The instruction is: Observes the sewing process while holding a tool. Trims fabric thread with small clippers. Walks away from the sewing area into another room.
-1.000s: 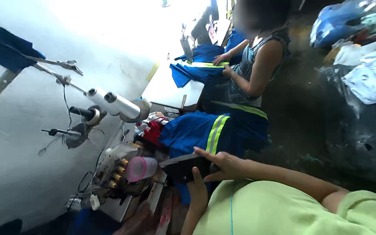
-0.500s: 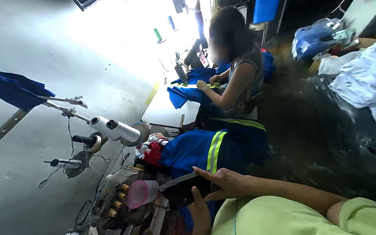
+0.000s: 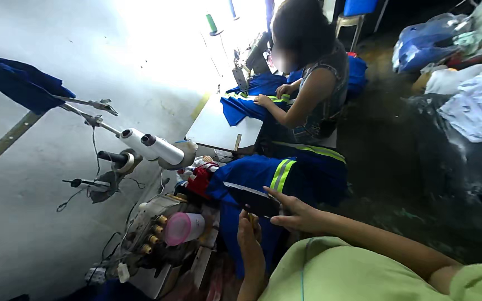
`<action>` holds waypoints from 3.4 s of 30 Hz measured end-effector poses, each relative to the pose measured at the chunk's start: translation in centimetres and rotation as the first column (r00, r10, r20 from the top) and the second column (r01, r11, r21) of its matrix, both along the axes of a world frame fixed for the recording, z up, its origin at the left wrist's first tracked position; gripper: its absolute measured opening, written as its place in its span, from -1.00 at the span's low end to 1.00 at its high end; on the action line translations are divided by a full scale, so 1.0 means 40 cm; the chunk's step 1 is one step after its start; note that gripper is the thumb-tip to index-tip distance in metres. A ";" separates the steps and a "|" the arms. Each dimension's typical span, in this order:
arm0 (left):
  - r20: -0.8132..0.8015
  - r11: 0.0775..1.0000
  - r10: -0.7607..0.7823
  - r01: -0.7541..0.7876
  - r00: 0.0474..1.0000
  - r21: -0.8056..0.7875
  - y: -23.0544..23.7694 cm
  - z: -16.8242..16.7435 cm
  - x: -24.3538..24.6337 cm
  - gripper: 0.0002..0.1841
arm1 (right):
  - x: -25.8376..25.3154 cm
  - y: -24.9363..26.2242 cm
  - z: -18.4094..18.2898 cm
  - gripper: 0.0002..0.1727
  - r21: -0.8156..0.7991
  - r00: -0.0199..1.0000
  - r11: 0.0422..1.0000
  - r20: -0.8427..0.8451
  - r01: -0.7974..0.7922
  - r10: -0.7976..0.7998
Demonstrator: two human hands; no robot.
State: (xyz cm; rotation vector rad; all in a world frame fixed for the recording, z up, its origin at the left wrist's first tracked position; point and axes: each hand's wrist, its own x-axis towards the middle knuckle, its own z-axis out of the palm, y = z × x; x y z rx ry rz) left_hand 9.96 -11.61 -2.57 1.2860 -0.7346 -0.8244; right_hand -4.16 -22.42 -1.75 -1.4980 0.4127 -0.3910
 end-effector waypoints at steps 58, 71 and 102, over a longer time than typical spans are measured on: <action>-0.277 0.983 -0.159 0.126 0.948 -0.131 0.081 -0.023 0.022 -0.49 | 0.041 0.045 -0.003 0.13 -0.349 0.992 0.931 -0.097 -0.109 0.080; -0.575 0.871 -0.474 0.263 0.666 -0.414 0.069 -0.040 0.074 -0.72 | -0.049 -0.020 -0.082 -0.22 0.374 0.954 0.918 0.298 -0.133 0.016; -0.582 0.964 -0.248 0.136 0.774 -0.230 0.053 -0.045 0.054 -0.70 | -0.037 0.005 -0.039 -0.11 0.051 0.935 0.971 0.288 -0.233 0.209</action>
